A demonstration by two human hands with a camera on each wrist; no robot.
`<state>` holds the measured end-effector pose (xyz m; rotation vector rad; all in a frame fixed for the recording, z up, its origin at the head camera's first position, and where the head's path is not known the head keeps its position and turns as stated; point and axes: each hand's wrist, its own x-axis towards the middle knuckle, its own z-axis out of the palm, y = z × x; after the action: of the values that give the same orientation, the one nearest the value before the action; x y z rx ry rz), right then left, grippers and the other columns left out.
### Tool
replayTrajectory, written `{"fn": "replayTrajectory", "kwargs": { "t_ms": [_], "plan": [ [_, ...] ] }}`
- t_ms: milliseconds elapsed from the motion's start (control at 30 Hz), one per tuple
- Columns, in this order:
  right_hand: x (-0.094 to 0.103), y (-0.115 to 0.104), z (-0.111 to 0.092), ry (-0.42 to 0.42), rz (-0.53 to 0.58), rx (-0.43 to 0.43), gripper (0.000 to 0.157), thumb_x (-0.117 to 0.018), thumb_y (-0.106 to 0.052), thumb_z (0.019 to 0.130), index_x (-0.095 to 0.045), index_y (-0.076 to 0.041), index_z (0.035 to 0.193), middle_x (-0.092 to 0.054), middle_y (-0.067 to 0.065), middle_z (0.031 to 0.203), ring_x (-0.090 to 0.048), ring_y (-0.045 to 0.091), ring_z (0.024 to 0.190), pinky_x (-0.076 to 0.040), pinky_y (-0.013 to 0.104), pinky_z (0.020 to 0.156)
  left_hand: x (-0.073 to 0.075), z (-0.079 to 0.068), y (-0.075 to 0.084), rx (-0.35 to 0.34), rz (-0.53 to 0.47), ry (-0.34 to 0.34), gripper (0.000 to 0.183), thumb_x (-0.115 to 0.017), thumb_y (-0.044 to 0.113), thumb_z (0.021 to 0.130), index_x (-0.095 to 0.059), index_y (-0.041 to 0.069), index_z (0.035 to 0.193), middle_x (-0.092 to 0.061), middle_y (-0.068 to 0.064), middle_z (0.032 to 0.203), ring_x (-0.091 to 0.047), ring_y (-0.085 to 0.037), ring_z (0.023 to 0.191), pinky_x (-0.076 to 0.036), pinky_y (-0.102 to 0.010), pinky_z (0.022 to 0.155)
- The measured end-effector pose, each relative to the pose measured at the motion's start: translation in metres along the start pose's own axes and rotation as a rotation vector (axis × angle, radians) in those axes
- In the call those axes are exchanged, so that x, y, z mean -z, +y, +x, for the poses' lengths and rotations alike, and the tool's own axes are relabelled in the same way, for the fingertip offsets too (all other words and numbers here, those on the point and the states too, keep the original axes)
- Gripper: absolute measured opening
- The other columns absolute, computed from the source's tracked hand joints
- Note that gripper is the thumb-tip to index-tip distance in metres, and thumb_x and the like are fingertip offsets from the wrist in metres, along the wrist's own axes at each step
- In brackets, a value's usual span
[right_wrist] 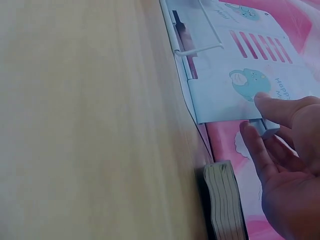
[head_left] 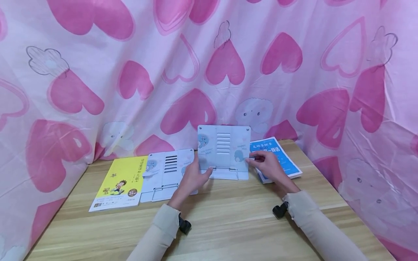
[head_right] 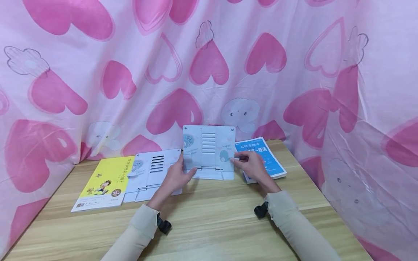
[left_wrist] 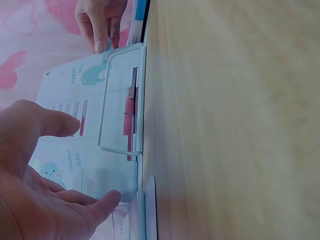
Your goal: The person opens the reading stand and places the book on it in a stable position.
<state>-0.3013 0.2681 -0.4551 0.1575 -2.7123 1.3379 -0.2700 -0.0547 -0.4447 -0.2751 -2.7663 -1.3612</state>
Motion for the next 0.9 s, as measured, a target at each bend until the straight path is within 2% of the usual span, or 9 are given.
{"fn": "replayTrajectory", "kwargs": {
  "t_ms": [200,333,367,500,567,600,733,800,900],
  "plan": [
    [-0.002,-0.003,0.010,-0.017,-0.017,-0.018,0.050,-0.080,-0.046,0.098,-0.074,-0.015,0.136,-0.075,0.013,0.134,-0.072,0.029,0.117,-0.062,0.050,0.106,-0.004,0.005,-0.002,0.011,-0.033,0.025,0.103,-0.073,0.034,0.101,-0.007,0.001,0.173,-0.039,-0.024,0.172,-0.043,-0.037,0.158,-0.041,-0.057,0.127],
    [-0.001,-0.001,0.011,-0.031,-0.012,-0.012,0.053,-0.079,-0.048,0.099,-0.072,-0.015,0.139,-0.073,0.013,0.137,-0.071,0.031,0.120,-0.060,0.051,0.108,-0.011,0.003,0.003,0.009,-0.061,0.048,0.105,-0.072,0.026,0.100,-0.002,-0.004,0.171,-0.028,-0.027,0.176,-0.031,-0.039,0.164,-0.032,-0.056,0.133],
    [0.000,0.000,0.011,-0.035,-0.005,-0.004,0.053,-0.078,-0.049,0.099,-0.072,-0.015,0.140,-0.072,0.013,0.139,-0.071,0.032,0.122,-0.060,0.053,0.109,-0.014,0.002,0.005,0.002,-0.066,0.070,0.105,-0.073,0.024,0.098,-0.002,-0.006,0.171,-0.023,-0.029,0.177,-0.027,-0.042,0.165,-0.029,-0.061,0.133],
    [0.006,0.006,0.009,-0.035,0.010,0.025,0.055,-0.067,-0.050,0.106,-0.066,-0.013,0.147,-0.067,0.015,0.147,-0.066,0.037,0.134,-0.055,0.058,0.115,-0.027,-0.004,0.020,-0.041,-0.022,0.155,0.111,-0.076,0.020,0.094,0.000,-0.006,0.170,-0.003,-0.033,0.179,-0.011,-0.050,0.166,-0.018,-0.067,0.134],
    [0.012,0.012,0.009,-0.016,-0.008,0.025,0.056,-0.061,-0.049,0.110,-0.062,-0.010,0.151,-0.064,0.017,0.150,-0.061,0.039,0.139,-0.051,0.059,0.118,-0.034,-0.007,0.029,-0.062,0.015,0.187,0.112,-0.078,0.020,0.093,-0.001,-0.003,0.171,0.002,-0.030,0.180,-0.008,-0.050,0.166,-0.017,-0.068,0.134],
    [0.015,0.015,0.008,-0.001,-0.021,0.023,0.055,-0.058,-0.046,0.112,-0.060,-0.008,0.152,-0.063,0.020,0.151,-0.060,0.041,0.141,-0.050,0.060,0.119,-0.038,-0.010,0.034,-0.067,0.036,0.184,0.112,-0.079,0.022,0.095,-0.001,0.000,0.172,0.002,-0.027,0.180,-0.007,-0.047,0.167,-0.017,-0.064,0.136],
    [0.035,0.027,0.006,0.081,-0.084,-0.038,0.049,-0.057,-0.028,0.113,-0.055,-0.002,0.155,-0.056,0.028,0.156,-0.053,0.047,0.144,-0.044,0.066,0.122,-0.054,-0.017,0.053,-0.100,0.057,0.138,0.100,-0.079,0.022,0.096,-0.015,0.006,0.172,-0.016,-0.019,0.177,-0.021,-0.036,0.163,-0.031,-0.055,0.134],
    [0.044,0.033,0.005,0.111,-0.113,-0.083,0.050,-0.057,-0.020,0.112,-0.052,0.001,0.156,-0.050,0.032,0.159,-0.050,0.050,0.144,-0.042,0.069,0.122,-0.062,-0.021,0.061,-0.117,0.043,0.084,0.089,-0.078,0.022,0.098,-0.025,0.008,0.169,-0.030,-0.015,0.171,-0.032,-0.031,0.157,-0.039,-0.050,0.130],
    [0.055,0.041,0.003,0.115,-0.162,-0.167,0.056,-0.059,-0.018,0.111,-0.044,0.005,0.160,-0.042,0.035,0.163,-0.045,0.053,0.145,-0.040,0.071,0.122,-0.075,-0.023,0.070,-0.122,-0.007,-0.020,0.076,-0.074,0.021,0.101,-0.034,0.010,0.165,-0.044,-0.010,0.161,-0.047,-0.026,0.147,-0.048,-0.043,0.124]
  ]
}}
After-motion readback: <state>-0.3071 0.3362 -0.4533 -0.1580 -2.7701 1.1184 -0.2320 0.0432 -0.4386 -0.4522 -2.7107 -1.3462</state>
